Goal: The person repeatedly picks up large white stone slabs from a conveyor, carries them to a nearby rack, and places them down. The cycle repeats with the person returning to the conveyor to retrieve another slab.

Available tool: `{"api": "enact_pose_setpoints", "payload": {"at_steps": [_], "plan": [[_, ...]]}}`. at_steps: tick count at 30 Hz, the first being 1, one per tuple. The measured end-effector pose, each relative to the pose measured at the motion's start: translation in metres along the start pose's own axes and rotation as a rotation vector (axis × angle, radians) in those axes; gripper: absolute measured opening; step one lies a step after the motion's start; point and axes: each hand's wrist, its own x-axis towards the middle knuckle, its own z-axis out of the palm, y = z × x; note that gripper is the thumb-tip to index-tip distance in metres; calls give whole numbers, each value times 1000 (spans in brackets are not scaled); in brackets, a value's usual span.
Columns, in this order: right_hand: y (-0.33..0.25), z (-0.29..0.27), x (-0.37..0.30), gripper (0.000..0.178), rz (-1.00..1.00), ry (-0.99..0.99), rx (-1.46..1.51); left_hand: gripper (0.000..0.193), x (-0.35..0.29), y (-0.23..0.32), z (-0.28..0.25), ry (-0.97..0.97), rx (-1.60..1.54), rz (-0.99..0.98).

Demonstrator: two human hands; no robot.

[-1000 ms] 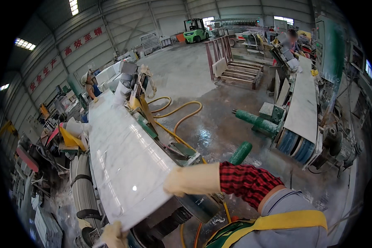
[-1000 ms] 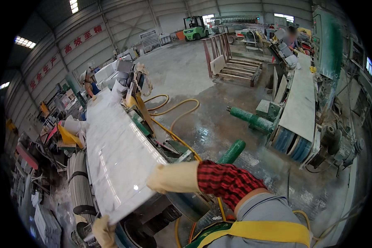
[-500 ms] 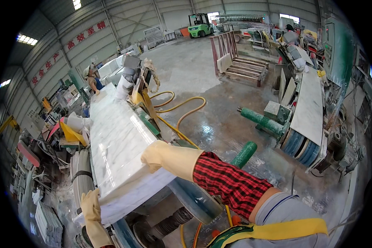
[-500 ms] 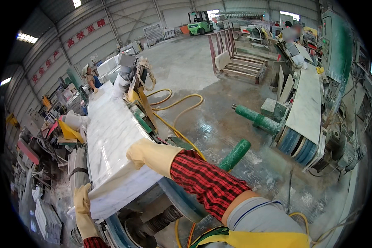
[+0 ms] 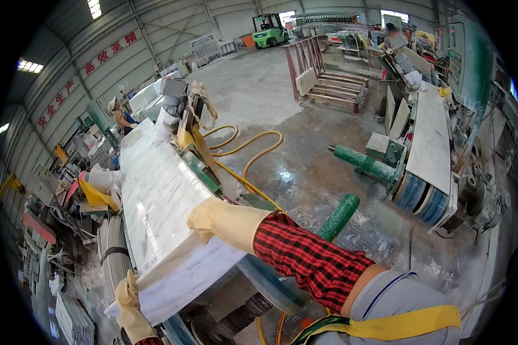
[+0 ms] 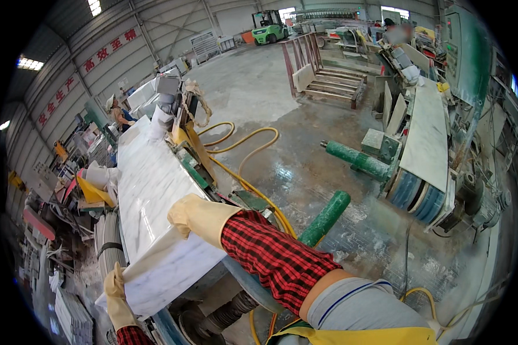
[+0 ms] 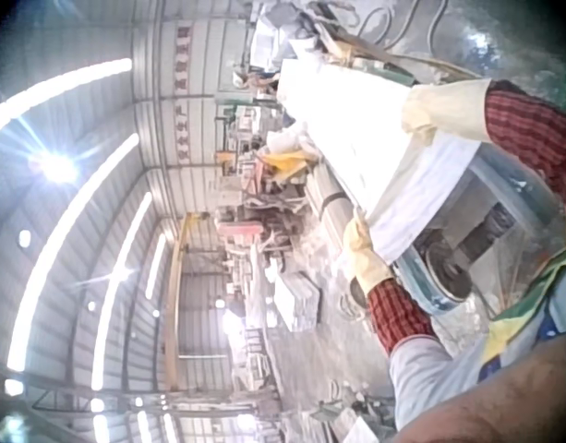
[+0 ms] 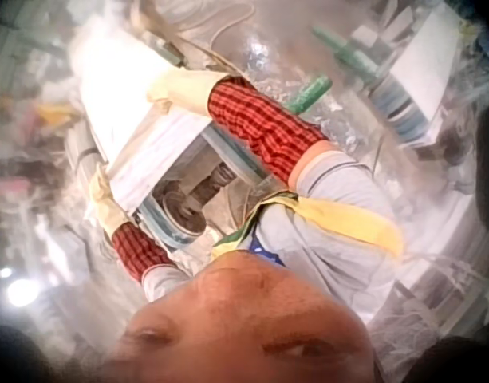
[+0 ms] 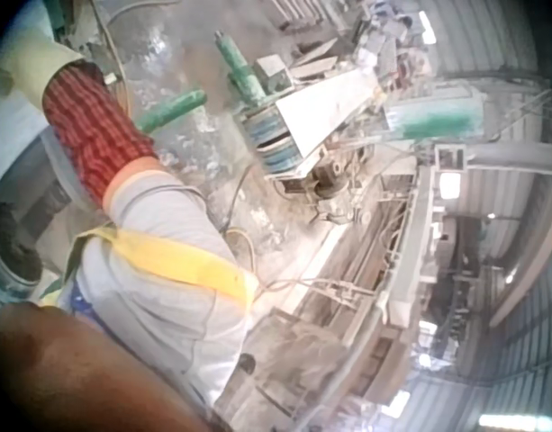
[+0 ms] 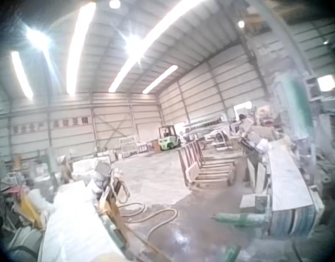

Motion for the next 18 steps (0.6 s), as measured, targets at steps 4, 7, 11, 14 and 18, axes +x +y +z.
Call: {"api": "enact_pose_setpoints", "payload": {"at_steps": [4,7,11,14,18], "plan": [[2,7,8,49,-13,33,-24,58,-2,-8,2,14,-77,24],[2,4,2,49,-6,20,0,58,-1,-6,3,5,-98,19],[0,-1,1,50,-1,-16,31,57,-6,2,-4,-6,-72,27],[1,-1,-2,50,15,-24,44,56,-16,9,-9,-21,-50,31],[-4,-2,-6,51,25,-31,36,55,-23,-2,-5,0,-55,43]]}}
